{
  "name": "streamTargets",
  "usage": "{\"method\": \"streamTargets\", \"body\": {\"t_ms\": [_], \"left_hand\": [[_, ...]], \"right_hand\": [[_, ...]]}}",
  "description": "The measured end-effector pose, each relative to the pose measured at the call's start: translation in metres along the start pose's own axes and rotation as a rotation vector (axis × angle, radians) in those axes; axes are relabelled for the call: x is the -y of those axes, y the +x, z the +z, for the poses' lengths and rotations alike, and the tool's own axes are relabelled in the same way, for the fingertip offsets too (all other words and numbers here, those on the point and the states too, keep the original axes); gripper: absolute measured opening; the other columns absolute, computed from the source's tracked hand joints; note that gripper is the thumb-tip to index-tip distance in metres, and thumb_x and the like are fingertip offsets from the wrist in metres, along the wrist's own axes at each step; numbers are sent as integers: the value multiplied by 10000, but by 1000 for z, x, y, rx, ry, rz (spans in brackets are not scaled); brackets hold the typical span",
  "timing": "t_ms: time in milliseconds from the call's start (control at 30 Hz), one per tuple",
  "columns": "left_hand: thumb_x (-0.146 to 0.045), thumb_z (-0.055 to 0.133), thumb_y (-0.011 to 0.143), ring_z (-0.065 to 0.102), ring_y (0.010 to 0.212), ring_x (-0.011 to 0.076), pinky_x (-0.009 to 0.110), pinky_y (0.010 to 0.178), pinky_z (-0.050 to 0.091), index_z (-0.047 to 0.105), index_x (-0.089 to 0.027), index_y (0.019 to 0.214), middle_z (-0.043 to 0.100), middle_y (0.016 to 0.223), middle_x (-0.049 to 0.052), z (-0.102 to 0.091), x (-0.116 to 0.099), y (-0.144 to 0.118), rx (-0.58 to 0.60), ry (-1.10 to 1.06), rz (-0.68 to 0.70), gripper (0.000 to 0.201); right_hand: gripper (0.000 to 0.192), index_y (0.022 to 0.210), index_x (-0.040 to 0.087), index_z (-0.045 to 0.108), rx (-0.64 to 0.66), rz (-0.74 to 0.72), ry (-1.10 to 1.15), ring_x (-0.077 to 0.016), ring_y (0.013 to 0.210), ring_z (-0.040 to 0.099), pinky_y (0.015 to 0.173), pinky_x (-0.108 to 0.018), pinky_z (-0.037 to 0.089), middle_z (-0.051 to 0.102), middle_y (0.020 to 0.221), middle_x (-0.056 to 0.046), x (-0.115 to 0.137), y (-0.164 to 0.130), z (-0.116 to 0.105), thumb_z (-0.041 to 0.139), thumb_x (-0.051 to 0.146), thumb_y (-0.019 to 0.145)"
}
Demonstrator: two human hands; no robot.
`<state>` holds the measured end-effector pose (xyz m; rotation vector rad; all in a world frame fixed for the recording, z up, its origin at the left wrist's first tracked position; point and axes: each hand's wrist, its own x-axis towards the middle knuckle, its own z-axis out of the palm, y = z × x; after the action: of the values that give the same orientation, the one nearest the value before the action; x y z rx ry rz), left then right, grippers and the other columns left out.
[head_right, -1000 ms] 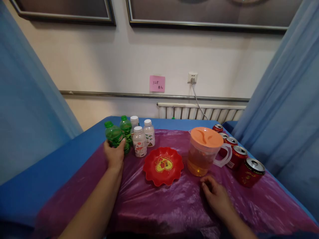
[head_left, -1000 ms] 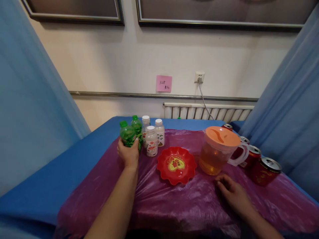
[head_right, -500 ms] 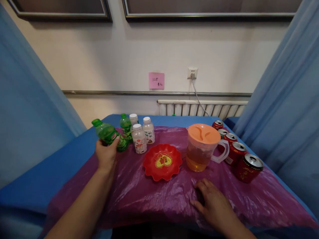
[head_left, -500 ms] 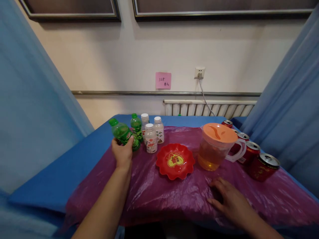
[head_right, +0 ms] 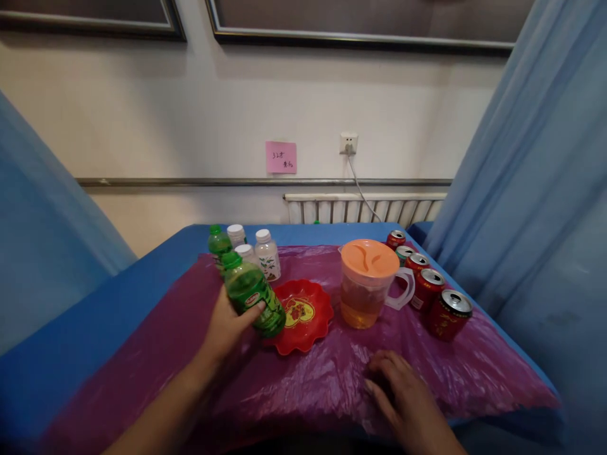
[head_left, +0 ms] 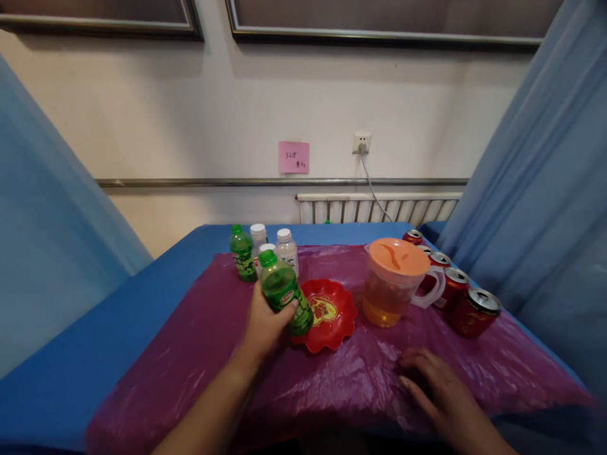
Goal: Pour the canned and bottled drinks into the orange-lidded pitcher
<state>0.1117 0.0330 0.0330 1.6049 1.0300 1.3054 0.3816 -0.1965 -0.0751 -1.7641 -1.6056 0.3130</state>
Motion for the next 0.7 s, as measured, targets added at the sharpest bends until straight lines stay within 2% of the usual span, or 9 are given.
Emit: {"method": "streamTargets", "body": {"t_ms": [200,367,533,633,700], "left_hand": [[-361,781,670,682,1046,285,432,949,551,570,-192,1222,695,1123,89,22,14,35,146,-57,10,615],[-430,744,763,635,1187,301,473,1056,484,556,-204,1279,678,1183,105,28,26,52,151,-56,43,595],[-435,748,778,640,1181,303,480,1061,486,533,-194,1310,668,1228,121,25,37,55,173,-44,91,622],[-432,760,782,663,1139,302,480,1038,509,572,-189,1290,690,1208,118,21,40,54,222,-19,145,594],[-438,774,774,651,1166,315,492,1055,501,617,-192,1265,687,1231,120,19,42,53,243,47,216,571]], "right_hand": [[319,1197,251,640,-407,123,19,-296,1104,672,959,-480,550,690,1235,-125,-5,31,-18,578,467,971],[477,1312,241,562,-638,239,193,-298,1155,656,1014,-483,523,655,1310,-137,-14,65,-35,626,524,932],[559,1275,239,621,-685,332,410,-306,1140,666,956,-430,549,695,1289,-117,-22,96,-49,658,629,876],[521,1068,224,714,-627,366,464,-291,1028,684,874,-375,558,756,1101,-84,-24,109,-54,635,696,861],[509,907,212,721,-596,359,534,-261,898,678,800,-338,550,755,937,-64,-24,116,-54,661,712,836]]}}
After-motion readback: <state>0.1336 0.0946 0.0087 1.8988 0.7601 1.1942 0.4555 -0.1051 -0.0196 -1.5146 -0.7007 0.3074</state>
